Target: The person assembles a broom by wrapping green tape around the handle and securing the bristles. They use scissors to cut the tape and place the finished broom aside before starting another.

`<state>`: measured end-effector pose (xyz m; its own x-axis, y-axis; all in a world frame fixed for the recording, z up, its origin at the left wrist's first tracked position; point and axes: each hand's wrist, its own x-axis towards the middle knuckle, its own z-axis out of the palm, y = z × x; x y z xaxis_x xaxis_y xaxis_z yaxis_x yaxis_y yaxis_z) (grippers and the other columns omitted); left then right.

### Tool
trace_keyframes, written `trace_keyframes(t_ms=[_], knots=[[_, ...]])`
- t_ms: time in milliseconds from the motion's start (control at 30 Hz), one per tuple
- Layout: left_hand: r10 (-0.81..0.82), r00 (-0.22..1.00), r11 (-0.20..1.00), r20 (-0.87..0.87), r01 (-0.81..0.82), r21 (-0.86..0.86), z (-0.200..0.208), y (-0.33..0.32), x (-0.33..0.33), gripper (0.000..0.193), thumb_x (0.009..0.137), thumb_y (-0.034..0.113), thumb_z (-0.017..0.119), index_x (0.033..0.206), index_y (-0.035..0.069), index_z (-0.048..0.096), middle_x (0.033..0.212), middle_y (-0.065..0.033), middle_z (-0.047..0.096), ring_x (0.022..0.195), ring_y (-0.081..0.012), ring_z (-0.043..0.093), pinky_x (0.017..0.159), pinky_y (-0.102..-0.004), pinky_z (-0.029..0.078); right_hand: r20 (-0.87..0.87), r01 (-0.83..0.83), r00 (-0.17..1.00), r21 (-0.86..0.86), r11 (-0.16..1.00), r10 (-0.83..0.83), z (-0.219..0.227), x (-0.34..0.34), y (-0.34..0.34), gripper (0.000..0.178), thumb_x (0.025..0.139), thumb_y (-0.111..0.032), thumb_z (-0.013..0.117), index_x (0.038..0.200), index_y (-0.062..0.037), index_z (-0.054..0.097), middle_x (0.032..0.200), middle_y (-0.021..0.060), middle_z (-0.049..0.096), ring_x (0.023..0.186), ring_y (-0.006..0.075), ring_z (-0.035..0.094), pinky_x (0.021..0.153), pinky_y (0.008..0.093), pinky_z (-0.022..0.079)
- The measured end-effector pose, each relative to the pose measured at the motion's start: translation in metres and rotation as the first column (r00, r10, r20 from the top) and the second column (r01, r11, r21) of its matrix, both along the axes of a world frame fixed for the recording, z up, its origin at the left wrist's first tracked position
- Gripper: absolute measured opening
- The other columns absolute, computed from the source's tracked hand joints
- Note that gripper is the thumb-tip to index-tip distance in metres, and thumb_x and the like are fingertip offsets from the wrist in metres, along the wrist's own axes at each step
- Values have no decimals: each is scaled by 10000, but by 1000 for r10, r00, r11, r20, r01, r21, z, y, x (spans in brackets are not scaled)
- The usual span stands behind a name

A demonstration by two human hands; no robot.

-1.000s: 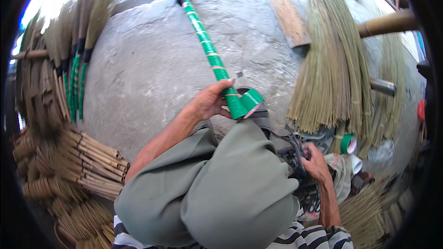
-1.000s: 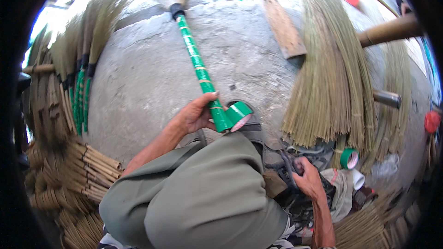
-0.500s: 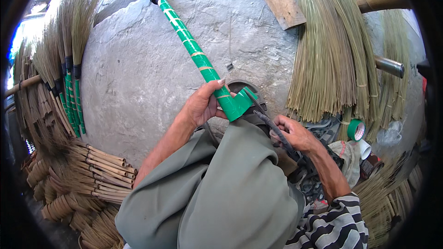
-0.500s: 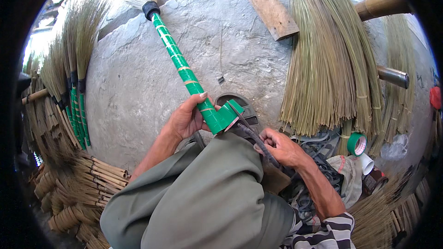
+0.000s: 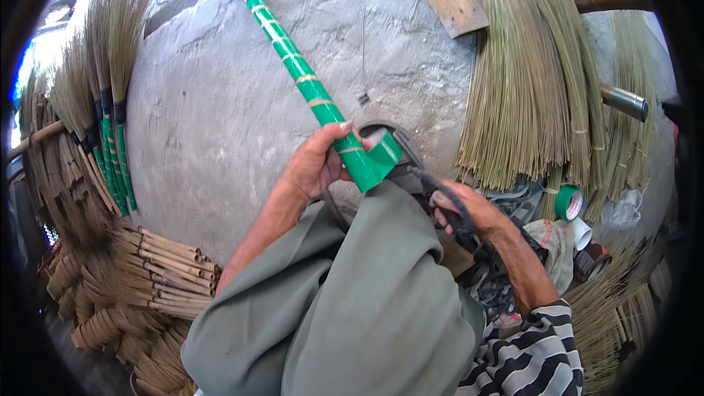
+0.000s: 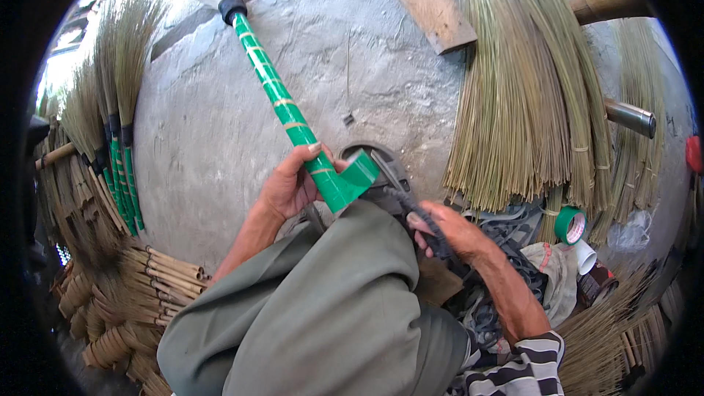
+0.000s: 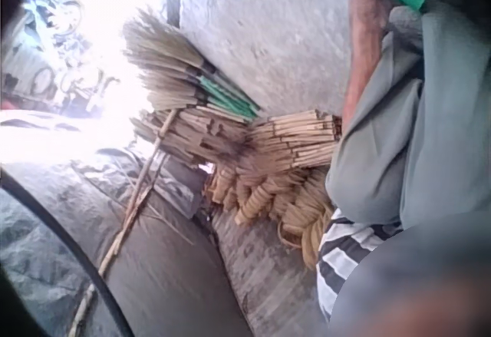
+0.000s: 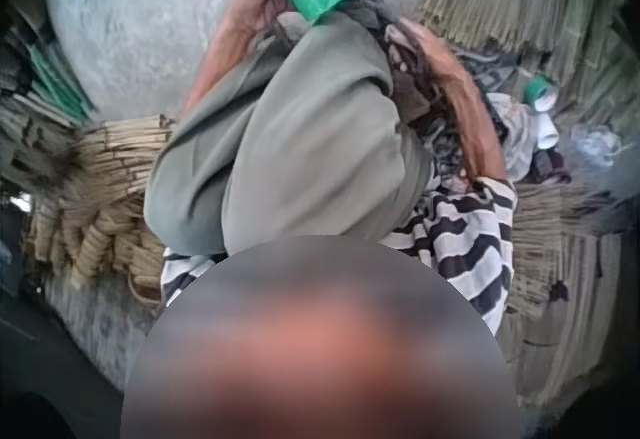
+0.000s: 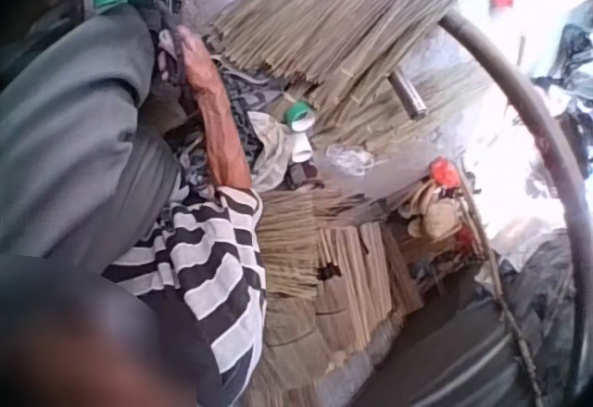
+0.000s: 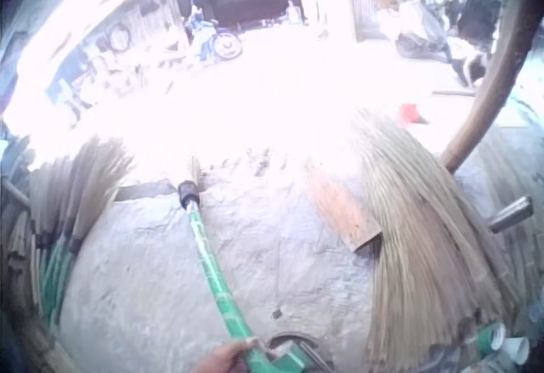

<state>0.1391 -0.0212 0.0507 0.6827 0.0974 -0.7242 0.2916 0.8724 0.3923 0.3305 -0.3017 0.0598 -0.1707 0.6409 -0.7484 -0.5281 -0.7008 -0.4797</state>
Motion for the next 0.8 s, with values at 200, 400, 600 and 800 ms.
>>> trace_keyframes(t_ms=[200, 400, 600, 800], knots=[[0, 1000, 1000, -20, 0, 4, -2, 0, -2, 353, 1049, 392, 665, 1110, 45, 676, 1113, -141, 744, 1010, -274, 758, 906, -533, 646, -115, 115, 987, 25, 993, -112, 26, 11, -40, 776, 984, -482, 767, 1539, -13, 494, 898, 58, 640, 728, 140, 650, 638, 270, 559], [-25, 999, 1000, -39, 25, 1, -3, -1, 4, 373, 1034, 419, 674, 1129, 58, 672, 1122, -121, 743, 1004, -265, 760, 897, -546, 644, -186, -127, 973, 48, 991, 133, 26, 20, -44, 461, 1079, -476, 665, 1218, -43, 589, 894, 37, 651, 761, 120, 652, 672, 279, 558], [-38, 999, 999, -20, 38, 3, -3, 1, -1, 380, 1029, 422, 675, 1127, 55, 676, 1150, -130, 742, 1015, -272, 760, 900, -550, 638, -289, -133, 947, 41, 990, 139, 7, 19, -32, 410, 1095, -431, 644, 1211, -41, 594, 888, 39, 653, 753, 116, 661, 652, 261, 557], [-40, 999, 999, -32, 41, 5, -8, 1, -2, 385, 1024, 427, 677, 1112, 51, 682, 1151, -136, 740, 1016, -277, 759, 902, -552, 638, -320, -153, 934, 38, 987, 157, -7, 19, -18, 419, 1095, -433, 641, 1224, -38, 590, 875, 41, 654, 726, 115, 664, 641, 253, 562]])
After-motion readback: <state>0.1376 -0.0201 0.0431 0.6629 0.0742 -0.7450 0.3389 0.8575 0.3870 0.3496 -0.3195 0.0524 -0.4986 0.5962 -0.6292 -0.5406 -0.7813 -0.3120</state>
